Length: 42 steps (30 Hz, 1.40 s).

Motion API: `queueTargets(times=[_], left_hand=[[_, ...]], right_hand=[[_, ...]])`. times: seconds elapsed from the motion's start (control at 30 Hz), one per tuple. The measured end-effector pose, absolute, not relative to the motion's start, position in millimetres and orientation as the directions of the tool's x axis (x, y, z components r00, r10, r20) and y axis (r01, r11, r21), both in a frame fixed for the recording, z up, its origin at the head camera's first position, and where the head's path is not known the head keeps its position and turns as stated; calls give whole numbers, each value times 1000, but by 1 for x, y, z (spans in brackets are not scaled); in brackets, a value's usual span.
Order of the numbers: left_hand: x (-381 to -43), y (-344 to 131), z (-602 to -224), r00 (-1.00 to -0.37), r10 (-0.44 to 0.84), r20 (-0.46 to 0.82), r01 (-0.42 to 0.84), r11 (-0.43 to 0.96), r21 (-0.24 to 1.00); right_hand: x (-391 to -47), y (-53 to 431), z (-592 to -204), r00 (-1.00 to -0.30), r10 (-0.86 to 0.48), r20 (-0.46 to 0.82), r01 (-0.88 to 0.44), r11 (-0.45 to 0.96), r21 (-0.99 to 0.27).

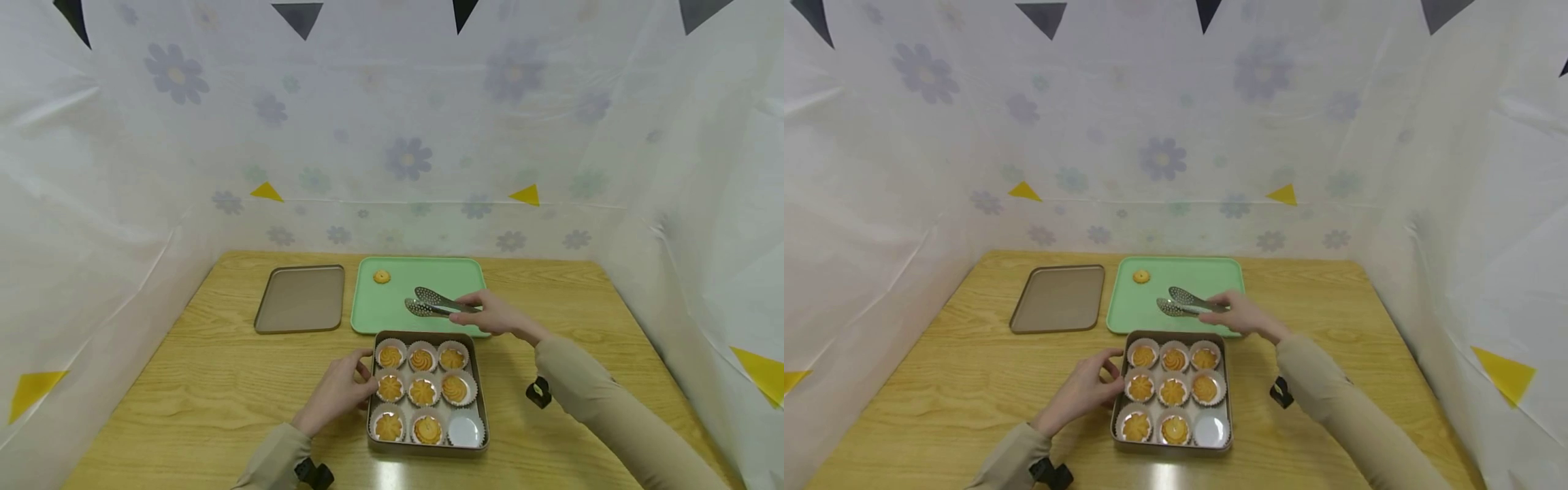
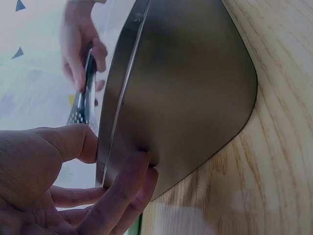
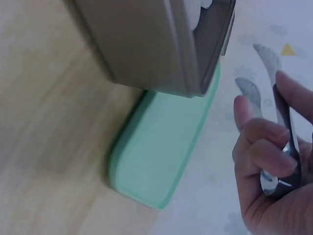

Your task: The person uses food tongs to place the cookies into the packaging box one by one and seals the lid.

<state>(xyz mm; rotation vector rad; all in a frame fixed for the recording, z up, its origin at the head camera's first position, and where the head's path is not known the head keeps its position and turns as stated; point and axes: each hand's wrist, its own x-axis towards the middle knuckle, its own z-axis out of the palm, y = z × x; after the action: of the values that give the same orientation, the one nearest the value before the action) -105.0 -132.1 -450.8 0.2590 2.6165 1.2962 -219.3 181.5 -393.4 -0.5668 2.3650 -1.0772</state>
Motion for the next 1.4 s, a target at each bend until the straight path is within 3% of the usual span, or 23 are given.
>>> queueTargets(times=[0.33, 0.57, 0.87, 1.4], left_hand=[[-103, -131, -452, -958, 272, -88, 85, 566, 820], [-103, -132, -451, -960, 267, -82, 88, 568, 818], [-102, -132, -452, -959, 274, -71, 100, 564, 820], [-102, -128, -451, -960, 271, -73, 101, 577, 811]], right_hand=[[-272, 120, -387, -849, -385, -362, -135, 821, -555], [-296, 83, -391, -885, -304, -353, -111, 874, -474], [-303, 55, -402, -920, -238, -311, -117, 925, -362], [-305, 42, -415, -944, -186, -273, -88, 939, -333]])
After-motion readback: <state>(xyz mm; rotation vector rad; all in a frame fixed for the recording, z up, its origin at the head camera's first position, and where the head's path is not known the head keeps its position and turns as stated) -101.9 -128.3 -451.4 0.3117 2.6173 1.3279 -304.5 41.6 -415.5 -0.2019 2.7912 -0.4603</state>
